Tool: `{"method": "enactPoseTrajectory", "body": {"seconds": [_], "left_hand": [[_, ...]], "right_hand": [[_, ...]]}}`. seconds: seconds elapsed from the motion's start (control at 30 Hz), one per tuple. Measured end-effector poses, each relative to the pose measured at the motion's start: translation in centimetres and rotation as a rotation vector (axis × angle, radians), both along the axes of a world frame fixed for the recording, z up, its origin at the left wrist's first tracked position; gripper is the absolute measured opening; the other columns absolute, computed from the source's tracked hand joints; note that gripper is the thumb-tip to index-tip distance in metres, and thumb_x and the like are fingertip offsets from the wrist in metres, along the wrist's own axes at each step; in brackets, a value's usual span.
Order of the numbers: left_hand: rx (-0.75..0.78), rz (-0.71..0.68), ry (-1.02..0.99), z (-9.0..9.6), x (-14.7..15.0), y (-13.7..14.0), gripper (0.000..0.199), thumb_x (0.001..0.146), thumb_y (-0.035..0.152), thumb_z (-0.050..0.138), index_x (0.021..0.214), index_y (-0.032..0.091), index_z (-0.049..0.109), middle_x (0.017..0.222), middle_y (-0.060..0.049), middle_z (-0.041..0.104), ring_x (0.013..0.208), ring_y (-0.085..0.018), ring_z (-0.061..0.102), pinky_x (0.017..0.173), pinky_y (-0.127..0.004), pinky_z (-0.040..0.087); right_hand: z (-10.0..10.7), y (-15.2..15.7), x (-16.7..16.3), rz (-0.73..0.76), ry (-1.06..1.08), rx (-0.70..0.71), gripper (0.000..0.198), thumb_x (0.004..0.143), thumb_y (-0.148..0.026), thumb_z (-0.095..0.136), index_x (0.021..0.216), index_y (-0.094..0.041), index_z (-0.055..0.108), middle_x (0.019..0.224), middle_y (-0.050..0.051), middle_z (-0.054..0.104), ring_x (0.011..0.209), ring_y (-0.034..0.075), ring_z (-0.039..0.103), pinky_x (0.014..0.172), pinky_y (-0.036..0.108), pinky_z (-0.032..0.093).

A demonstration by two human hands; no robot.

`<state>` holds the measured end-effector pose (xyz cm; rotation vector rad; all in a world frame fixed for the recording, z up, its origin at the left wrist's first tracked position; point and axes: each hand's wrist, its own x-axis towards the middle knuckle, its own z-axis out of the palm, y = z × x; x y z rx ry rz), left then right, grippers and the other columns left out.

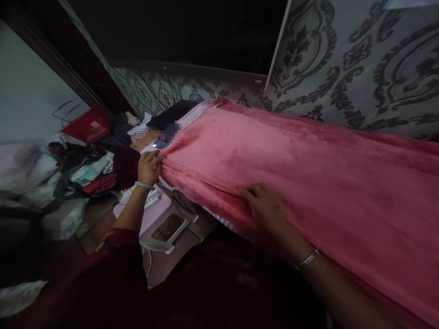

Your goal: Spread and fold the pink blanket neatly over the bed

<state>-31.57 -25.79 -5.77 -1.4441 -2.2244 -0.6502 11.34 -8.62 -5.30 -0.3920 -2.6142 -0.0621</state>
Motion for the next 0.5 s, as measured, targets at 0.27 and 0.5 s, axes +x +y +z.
{"method": "enactPoseTrajectory", "body": {"seconds": [0.27, 0.5], "left_hand": [[-0.051, 0.038, -0.008, 0.1, 0.9, -1.3, 0.043, 0.089, 0.022, 0.051, 0.126, 0.022, 0.072, 0.144, -0.014, 0.06, 0.125, -0.033, 0.053, 0.108, -0.052, 0.044], [-0.147, 0.016, -0.036, 0.2, 1.1, -1.4, 0.056, 0.079, 0.015, 0.056, 0.132, 0.027, 0.069, 0.155, -0.011, 0.053, 0.13, -0.035, 0.05, 0.108, -0.057, 0.043]], "right_hand": [[0.2, -0.4, 0.2, -0.007, 0.092, -0.131, 0.03, 0.098, -0.014, 0.045, 0.117, -0.018, 0.069, 0.107, 0.012, 0.068, 0.096, 0.025, 0.06, 0.08, 0.037, 0.05], [1.1, -2.9, 1.1, 0.012, -0.049, -0.102, 0.017, 0.099, -0.023, 0.053, 0.104, -0.019, 0.069, 0.102, 0.012, 0.065, 0.091, 0.026, 0.056, 0.08, 0.038, 0.047]]}}
